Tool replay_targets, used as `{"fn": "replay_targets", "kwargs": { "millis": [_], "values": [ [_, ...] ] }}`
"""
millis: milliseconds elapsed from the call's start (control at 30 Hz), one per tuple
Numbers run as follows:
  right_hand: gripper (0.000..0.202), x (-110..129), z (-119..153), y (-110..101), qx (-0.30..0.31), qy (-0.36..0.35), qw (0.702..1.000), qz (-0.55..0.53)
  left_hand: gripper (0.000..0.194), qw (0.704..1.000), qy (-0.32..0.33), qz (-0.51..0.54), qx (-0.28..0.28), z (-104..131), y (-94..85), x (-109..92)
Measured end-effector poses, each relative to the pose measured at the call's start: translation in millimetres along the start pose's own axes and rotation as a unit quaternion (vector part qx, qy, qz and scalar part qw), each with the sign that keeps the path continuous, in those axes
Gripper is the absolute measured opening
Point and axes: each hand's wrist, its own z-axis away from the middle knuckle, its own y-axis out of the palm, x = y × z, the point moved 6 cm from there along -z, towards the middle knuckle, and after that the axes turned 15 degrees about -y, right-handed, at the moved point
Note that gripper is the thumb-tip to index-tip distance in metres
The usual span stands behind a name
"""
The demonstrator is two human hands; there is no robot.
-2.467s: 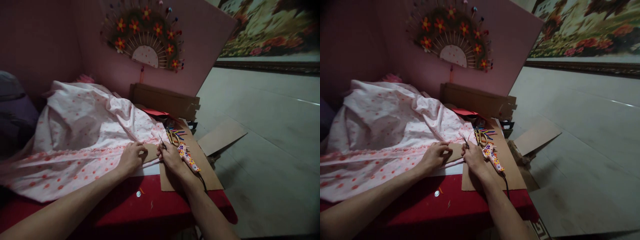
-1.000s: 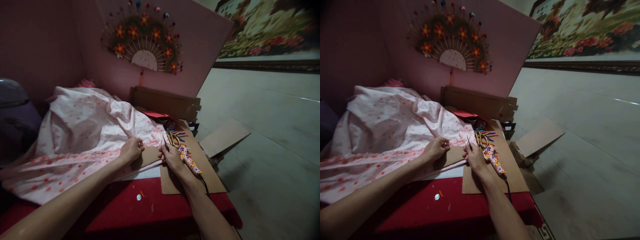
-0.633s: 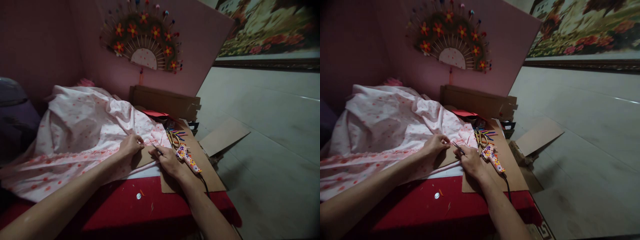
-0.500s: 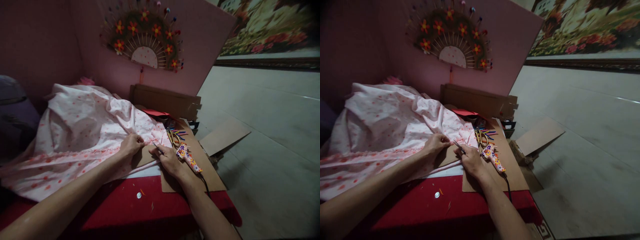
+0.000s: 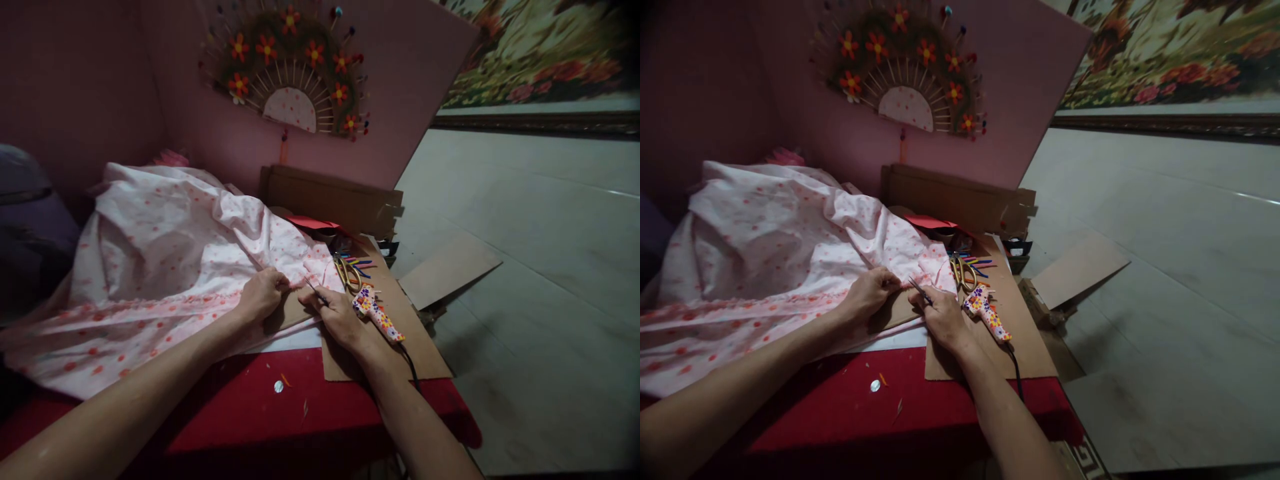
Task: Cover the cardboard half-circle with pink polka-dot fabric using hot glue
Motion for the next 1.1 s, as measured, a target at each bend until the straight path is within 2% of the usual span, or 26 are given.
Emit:
{"fn": "replay_targets", "kwargs": {
  "millis": [100,167,267,367,433,567,633,700,767,867,933,1100],
  "values": [
    [0.026,-0.5,-0.5,-0.8,-0.002,0.005,1.000,-0.006,0.019,0.995,0.076,-0.046,-0.046,12.5,-9.4,-13.8],
    [0.025,-1.4,-0.5,-1.8,-0.002,0.006,1.000,-0.002,0.020,0.990,0.120,-0.067,-0.007,23.9,-6.0,-20.9],
    [0.024,-5.0,0.2,-2.6,-0.014,0.005,1.000,-0.002,0.016,0.973,0.200,-0.096,0.068,45.1,8.0,-27.4],
    [0.026,-12.0,1.4,0.7,-0.035,0.030,0.995,-0.085,0.018,0.966,0.238,-0.085,0.048,58.9,14.6,-26.3],
    [0.031,-18.1,3.1,-0.9,-0.088,0.076,0.980,-0.161,0.019,0.967,0.237,-0.088,0.032,62.3,17.4,-23.2],
    [0.042,-23.4,12.8,-22.3,-0.270,0.145,0.923,-0.232,0.016,0.966,0.241,-0.089,0.026,64.2,18.8,-21.6],
    [0.042,-23.3,20.9,-31.0,-0.302,0.170,0.907,-0.238,0.017,0.964,0.251,-0.086,0.017,65.1,17.1,-22.6],
    [0.037,-23.6,30.3,-33.0,-0.272,0.204,0.909,-0.239,0.018,0.961,0.262,-0.086,0.008,66.2,15.7,-23.7],
    [0.033,-24.2,41.3,-30.5,-0.214,0.243,0.916,-0.238,0.019,0.958,0.270,-0.091,0.008,67.1,15.2,-24.5],
    [0.027,-24.7,56.2,-25.6,-0.153,0.292,0.911,-0.249,0.018,0.956,0.274,-0.100,0.015,67.5,15.2,-25.3],
    [0.022,-25.8,61.1,-24.3,-0.139,0.317,0.902,-0.257,0.014,0.954,0.280,-0.103,0.015,68.0,14.4,-26.4],
    [0.019,-29.8,57.8,-26.5,-0.164,0.330,0.891,-0.266,0.011,0.947,0.298,-0.120,0.004,69.6,13.4,-27.5]
  ]
}}
